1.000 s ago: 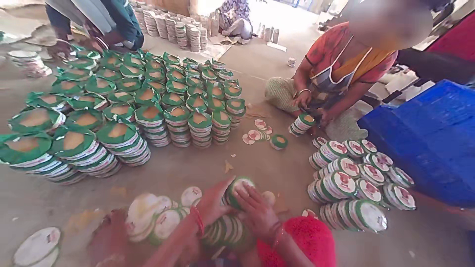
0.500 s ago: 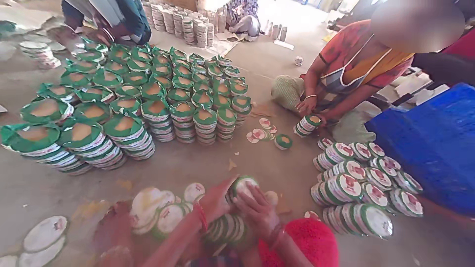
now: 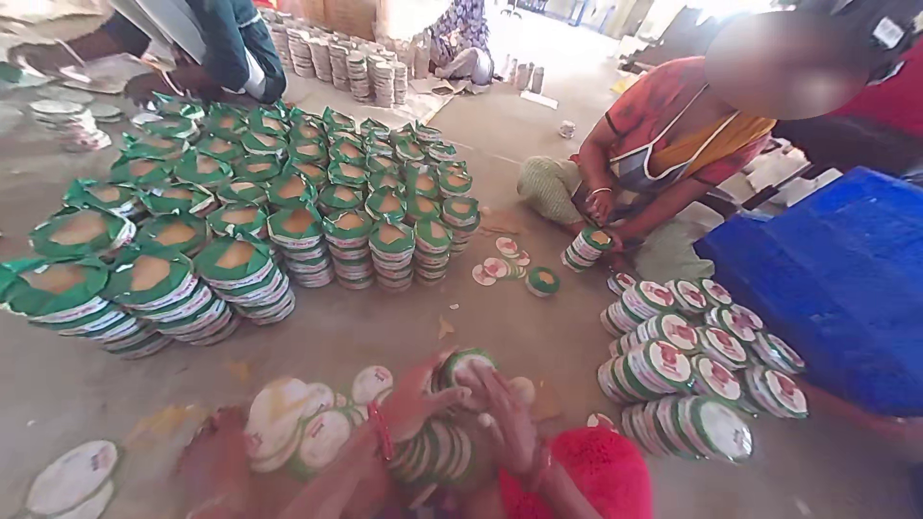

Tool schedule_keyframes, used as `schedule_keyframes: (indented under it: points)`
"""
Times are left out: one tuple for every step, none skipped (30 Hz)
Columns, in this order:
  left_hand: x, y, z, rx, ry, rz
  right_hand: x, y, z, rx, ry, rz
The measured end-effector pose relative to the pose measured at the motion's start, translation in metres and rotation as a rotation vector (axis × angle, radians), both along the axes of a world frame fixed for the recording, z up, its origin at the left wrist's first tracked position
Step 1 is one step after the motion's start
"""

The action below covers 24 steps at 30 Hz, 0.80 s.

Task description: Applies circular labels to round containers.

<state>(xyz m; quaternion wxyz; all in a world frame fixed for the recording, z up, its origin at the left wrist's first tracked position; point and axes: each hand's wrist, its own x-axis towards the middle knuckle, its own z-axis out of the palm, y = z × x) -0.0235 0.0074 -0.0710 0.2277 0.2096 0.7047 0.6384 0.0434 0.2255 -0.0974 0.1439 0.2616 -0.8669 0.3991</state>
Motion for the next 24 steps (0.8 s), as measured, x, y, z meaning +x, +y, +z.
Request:
schedule_keyframes:
  points:
    - [0.005,0.005,-0.001,-0.007,-0.002,0.057,0.000,0.001,0.000,-0.075,-0.045,0.003]
    - [0.008,0.009,-0.004,-0.005,-0.002,0.103,0.000,0.002,0.002,-0.143,-0.082,0.009]
    - [0.010,0.012,-0.005,0.005,-0.015,0.140,-0.001,0.003,0.006,-0.196,-0.106,0.018]
    - [0.012,0.014,-0.007,0.020,-0.030,0.161,-0.002,0.004,0.009,-0.217,-0.122,0.019]
    - [0.013,0.015,-0.007,0.027,-0.047,0.169,-0.003,0.004,0.013,-0.188,-0.119,-0.007]
    - [0.014,0.015,-0.006,0.028,-0.067,0.171,-0.004,0.002,0.018,-0.101,-0.092,-0.058]
    - [0.015,0.015,-0.005,0.023,-0.072,0.169,-0.005,-0.001,0.021,0.007,-0.045,-0.109]
    - [0.016,0.015,-0.006,0.014,-0.049,0.165,-0.006,-0.004,0.022,0.108,-0.005,-0.139]
    - [0.017,0.015,-0.008,-0.003,0.010,0.163,-0.009,-0.007,0.023,0.202,0.013,-0.146]
    - [0.019,0.016,-0.010,-0.034,0.090,0.171,-0.011,-0.009,0.023,0.269,0.031,-0.144]
    - [0.021,0.017,-0.011,-0.091,0.176,0.187,-0.014,-0.011,0.024,0.322,0.051,-0.140]
    - [0.024,0.018,-0.014,-0.150,0.260,0.208,-0.015,-0.011,0.026,0.356,0.052,-0.134]
    - [0.028,0.019,-0.018,-0.186,0.341,0.220,-0.015,-0.012,0.029,0.381,0.032,-0.130]
    - [0.030,0.020,-0.022,-0.196,0.413,0.238,-0.014,-0.012,0.031,0.396,0.012,-0.132]
    - [0.031,0.021,-0.026,-0.197,0.478,0.247,-0.014,-0.013,0.032,0.401,-0.004,-0.136]
    - [0.030,0.022,-0.030,-0.201,0.512,0.251,-0.014,-0.013,0.033,0.406,-0.021,-0.138]
    - [0.030,0.022,-0.032,-0.214,0.517,0.249,-0.014,-0.013,0.032,0.409,-0.042,-0.136]
    - [0.030,0.022,-0.033,-0.225,0.513,0.244,-0.015,-0.013,0.031,0.405,-0.063,-0.132]
    - [0.029,0.021,-0.035,-0.227,0.521,0.248,-0.016,-0.014,0.031,0.400,-0.087,-0.127]
    - [0.029,0.020,-0.036,-0.233,0.528,0.255,-0.016,-0.015,0.032,0.397,-0.113,-0.123]
    - [0.030,0.020,-0.036,-0.243,0.532,0.260,-0.016,-0.015,0.033,0.390,-0.141,-0.120]
    - [0.030,0.020,-0.034,-0.255,0.532,0.263,-0.016,-0.016,0.033,0.386,-0.150,-0.124]
    - [0.030,0.020,-0.032,-0.269,0.531,0.264,-0.017,-0.016,0.032,0.387,-0.162,-0.131]
    - [0.031,0.021,-0.030,-0.279,0.531,0.271,-0.017,-0.016,0.031,0.399,-0.178,-0.136]
